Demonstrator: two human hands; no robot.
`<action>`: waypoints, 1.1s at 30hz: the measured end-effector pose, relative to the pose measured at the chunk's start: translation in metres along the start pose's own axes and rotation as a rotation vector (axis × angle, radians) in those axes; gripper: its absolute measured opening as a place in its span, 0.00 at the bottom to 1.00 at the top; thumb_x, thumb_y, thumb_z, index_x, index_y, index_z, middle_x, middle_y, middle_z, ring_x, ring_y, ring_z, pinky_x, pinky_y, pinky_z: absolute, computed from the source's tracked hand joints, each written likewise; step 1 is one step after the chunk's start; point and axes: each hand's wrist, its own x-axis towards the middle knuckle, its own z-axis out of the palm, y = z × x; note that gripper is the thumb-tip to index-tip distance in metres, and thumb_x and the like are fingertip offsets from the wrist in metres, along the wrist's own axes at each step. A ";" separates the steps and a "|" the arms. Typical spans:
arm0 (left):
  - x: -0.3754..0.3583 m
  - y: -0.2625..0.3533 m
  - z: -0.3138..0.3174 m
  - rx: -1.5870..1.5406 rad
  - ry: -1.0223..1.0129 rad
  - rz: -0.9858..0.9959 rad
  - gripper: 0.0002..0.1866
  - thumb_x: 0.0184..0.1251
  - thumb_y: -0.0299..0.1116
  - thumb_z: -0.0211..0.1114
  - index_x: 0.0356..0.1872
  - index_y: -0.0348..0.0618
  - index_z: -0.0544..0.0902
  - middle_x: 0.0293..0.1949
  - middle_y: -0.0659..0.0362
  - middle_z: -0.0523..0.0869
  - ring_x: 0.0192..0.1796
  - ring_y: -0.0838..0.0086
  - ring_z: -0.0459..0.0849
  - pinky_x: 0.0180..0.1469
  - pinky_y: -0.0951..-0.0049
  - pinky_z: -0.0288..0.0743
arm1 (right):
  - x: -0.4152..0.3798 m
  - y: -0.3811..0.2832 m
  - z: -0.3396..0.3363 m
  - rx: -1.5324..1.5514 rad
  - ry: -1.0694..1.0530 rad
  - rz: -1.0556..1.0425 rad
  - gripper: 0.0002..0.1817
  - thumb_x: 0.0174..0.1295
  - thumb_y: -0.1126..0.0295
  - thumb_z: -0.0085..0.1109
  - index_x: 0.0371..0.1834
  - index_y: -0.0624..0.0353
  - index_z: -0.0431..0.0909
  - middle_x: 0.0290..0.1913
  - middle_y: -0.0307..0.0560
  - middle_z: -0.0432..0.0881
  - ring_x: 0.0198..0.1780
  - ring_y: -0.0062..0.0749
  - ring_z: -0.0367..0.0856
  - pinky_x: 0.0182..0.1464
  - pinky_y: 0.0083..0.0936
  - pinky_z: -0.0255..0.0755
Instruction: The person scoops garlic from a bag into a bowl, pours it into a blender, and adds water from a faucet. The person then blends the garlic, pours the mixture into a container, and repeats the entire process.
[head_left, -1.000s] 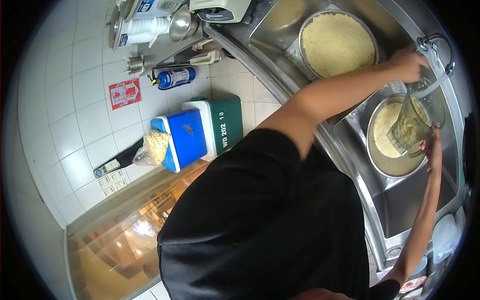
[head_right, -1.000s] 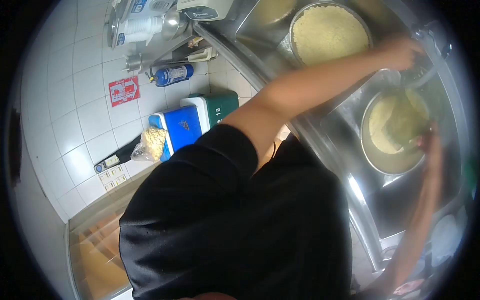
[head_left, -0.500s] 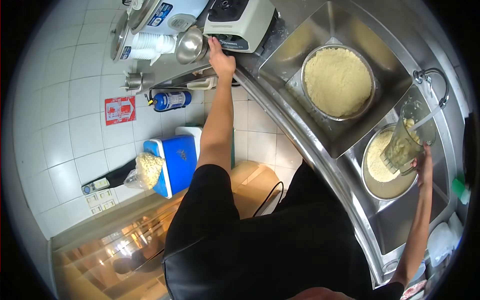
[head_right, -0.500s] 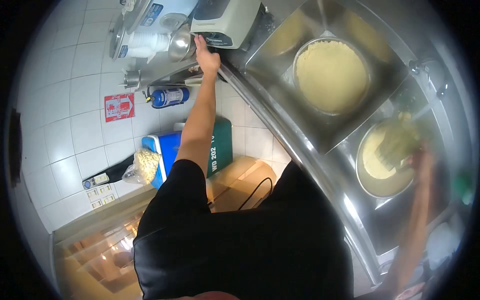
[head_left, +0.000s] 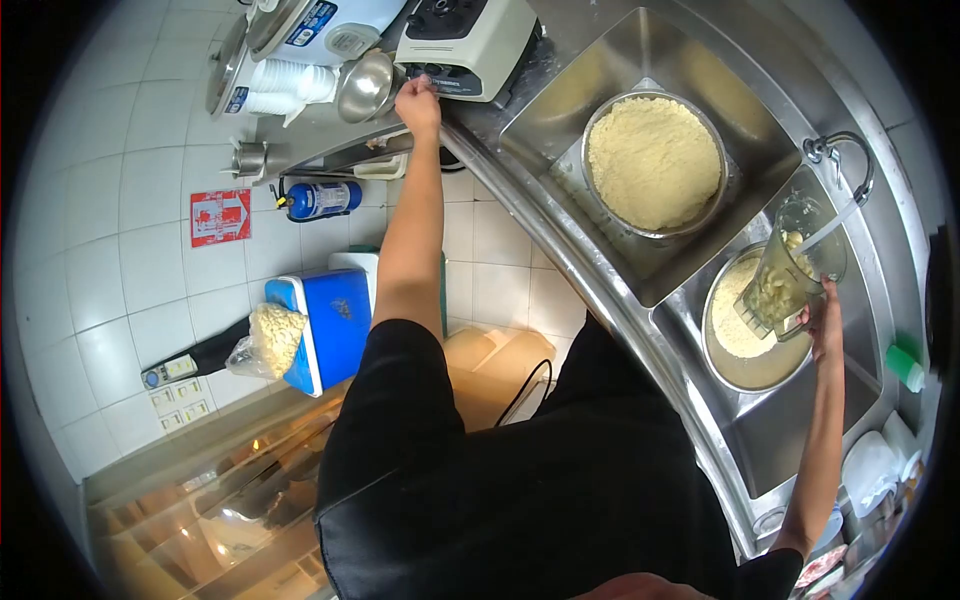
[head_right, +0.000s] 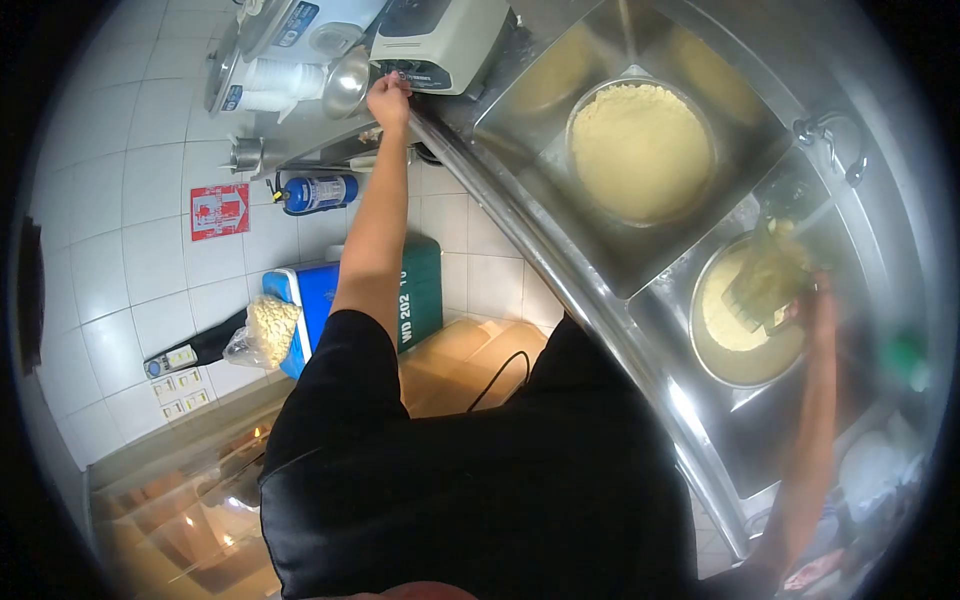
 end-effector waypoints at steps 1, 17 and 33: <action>0.004 -0.001 0.001 -0.139 -0.094 -0.190 0.13 0.65 0.33 0.59 0.29 0.32 0.81 0.21 0.54 0.83 0.20 0.72 0.79 0.25 0.72 0.73 | -0.003 -0.004 0.000 -0.004 0.001 -0.004 0.26 0.53 0.35 0.47 0.24 0.48 0.70 0.16 0.31 0.66 0.20 0.18 0.66 0.30 0.18 0.55; 0.027 -0.004 0.019 -0.034 -0.177 -0.396 0.19 0.66 0.43 0.54 0.31 0.34 0.82 0.26 0.51 0.83 0.34 0.61 0.81 0.40 0.61 0.72 | -0.013 -0.009 0.000 0.035 0.050 -0.040 0.31 0.56 0.37 0.46 0.44 0.54 0.75 0.16 0.32 0.64 0.18 0.20 0.65 0.27 0.19 0.59; -0.168 0.126 0.007 -0.262 -0.464 0.409 0.11 0.67 0.28 0.55 0.44 0.31 0.79 0.33 0.50 0.86 0.39 0.71 0.83 0.50 0.75 0.72 | -0.034 -0.005 0.016 0.103 0.102 -0.013 0.20 0.61 0.51 0.42 0.37 0.56 0.74 0.17 0.38 0.68 0.19 0.22 0.64 0.29 0.21 0.58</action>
